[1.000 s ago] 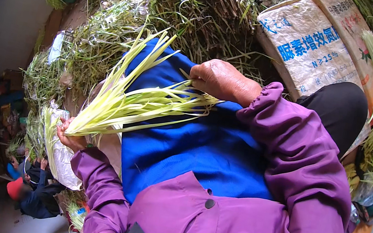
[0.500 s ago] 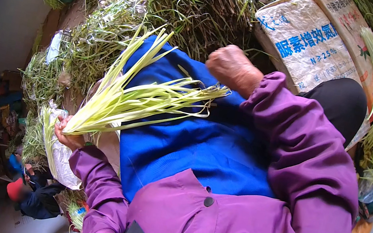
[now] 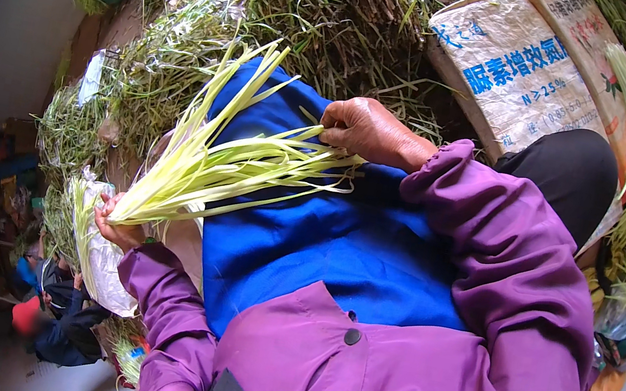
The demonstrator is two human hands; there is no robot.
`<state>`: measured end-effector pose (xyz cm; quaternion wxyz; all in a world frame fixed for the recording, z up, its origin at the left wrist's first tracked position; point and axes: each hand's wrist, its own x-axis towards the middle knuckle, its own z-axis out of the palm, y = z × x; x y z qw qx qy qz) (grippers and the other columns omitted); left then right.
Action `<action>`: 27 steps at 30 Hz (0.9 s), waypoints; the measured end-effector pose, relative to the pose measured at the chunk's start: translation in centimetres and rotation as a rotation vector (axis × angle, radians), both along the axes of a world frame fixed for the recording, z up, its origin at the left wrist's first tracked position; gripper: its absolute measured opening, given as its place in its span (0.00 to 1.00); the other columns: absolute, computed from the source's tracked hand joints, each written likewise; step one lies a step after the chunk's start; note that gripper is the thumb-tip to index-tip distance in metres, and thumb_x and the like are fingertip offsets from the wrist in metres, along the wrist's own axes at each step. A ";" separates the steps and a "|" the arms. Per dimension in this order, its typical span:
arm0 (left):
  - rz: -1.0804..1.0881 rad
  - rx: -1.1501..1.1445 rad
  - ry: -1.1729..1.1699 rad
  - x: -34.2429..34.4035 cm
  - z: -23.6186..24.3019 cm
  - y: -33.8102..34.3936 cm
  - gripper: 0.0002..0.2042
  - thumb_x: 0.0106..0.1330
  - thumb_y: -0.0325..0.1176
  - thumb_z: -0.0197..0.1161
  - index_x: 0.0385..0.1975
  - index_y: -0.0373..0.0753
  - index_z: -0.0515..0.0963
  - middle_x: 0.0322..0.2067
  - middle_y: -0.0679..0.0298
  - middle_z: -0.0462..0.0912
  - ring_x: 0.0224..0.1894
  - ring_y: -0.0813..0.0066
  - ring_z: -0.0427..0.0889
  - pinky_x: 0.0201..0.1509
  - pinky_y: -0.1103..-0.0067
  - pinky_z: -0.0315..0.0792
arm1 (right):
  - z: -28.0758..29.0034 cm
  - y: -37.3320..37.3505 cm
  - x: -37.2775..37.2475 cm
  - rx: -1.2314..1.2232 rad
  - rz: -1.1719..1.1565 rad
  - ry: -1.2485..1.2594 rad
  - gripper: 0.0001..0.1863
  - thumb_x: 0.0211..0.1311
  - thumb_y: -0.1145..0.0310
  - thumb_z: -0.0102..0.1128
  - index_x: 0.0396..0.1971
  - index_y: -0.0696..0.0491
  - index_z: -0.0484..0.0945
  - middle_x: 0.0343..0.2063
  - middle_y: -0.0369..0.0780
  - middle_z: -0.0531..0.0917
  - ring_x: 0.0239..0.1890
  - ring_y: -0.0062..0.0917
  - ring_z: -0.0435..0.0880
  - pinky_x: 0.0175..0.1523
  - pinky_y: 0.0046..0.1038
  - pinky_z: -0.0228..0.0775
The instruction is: The person sits on the floor and peels the outer layers off long, pale green vegetable stalks by hand. They gather the peeled stalks into bundles and place them into a sack. The workspace is filled with piles of plant material and sacks.
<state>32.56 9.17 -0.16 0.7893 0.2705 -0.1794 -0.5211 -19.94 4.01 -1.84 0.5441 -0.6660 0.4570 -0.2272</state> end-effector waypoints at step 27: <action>0.047 -0.015 0.029 -2.0 1.2 -0.9 0.16 0.67 0.38 0.49 0.39 0.30 0.75 0.15 0.74 0.69 0.21 0.81 0.65 0.39 0.77 0.63 | 4.5 2.7 3.6 -0.477 0.039 0.436 0.15 0.58 0.58 0.57 0.24 0.57 0.77 0.20 0.49 0.78 0.28 0.44 0.79 0.33 0.40 0.71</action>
